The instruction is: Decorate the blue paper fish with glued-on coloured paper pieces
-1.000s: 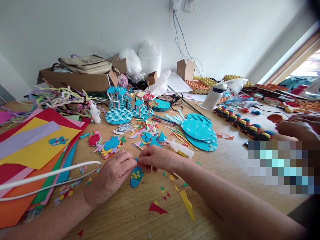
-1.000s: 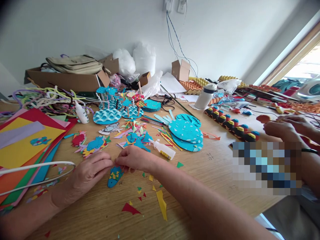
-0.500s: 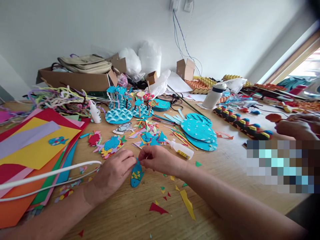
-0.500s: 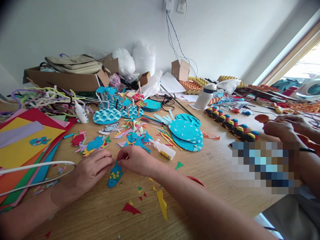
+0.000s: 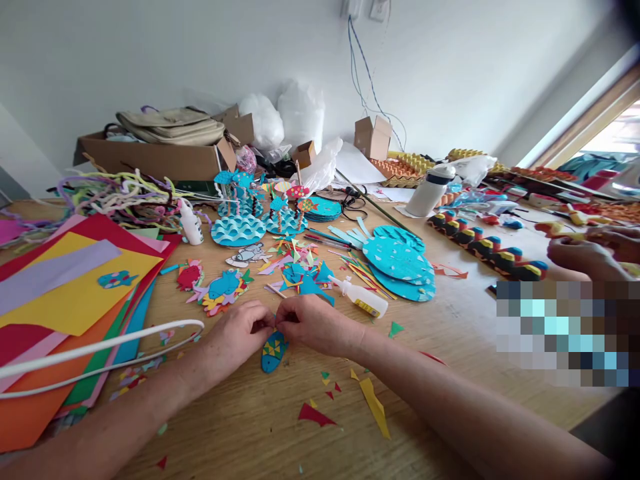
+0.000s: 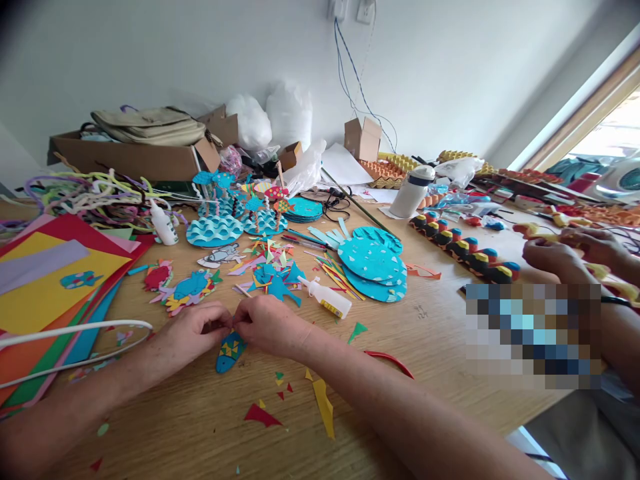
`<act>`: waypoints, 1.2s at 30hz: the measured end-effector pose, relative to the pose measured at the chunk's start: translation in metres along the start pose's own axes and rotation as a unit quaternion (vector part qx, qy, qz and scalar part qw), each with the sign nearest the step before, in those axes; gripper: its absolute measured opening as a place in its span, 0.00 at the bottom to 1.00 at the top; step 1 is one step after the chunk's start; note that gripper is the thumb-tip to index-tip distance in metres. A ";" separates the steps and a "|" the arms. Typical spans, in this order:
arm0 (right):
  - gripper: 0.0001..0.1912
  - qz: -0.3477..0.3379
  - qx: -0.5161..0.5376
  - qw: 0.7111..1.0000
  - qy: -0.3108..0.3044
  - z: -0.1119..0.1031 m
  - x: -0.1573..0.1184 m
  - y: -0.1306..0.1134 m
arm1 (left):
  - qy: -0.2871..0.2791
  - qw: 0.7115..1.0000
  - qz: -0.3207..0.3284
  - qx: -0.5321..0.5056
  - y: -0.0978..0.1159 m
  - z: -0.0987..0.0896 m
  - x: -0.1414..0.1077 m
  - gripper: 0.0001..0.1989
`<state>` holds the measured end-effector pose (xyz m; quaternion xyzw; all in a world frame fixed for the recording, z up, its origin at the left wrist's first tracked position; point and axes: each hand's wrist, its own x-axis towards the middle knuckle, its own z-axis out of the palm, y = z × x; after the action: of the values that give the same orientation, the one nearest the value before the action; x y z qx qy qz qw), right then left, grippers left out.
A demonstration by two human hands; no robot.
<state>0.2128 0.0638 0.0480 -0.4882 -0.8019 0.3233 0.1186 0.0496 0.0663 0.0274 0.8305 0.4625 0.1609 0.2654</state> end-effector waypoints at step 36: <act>0.12 0.008 -0.132 0.983 -0.125 -0.008 0.016 -0.012 | 0.026 0.993 0.103 0.048 -0.015 0.008 -0.027 0.08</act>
<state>0.1998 0.0770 0.0598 -0.4619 -0.8419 0.2744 -0.0506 0.0287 0.0475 0.0117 0.8812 0.3879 0.1864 0.1954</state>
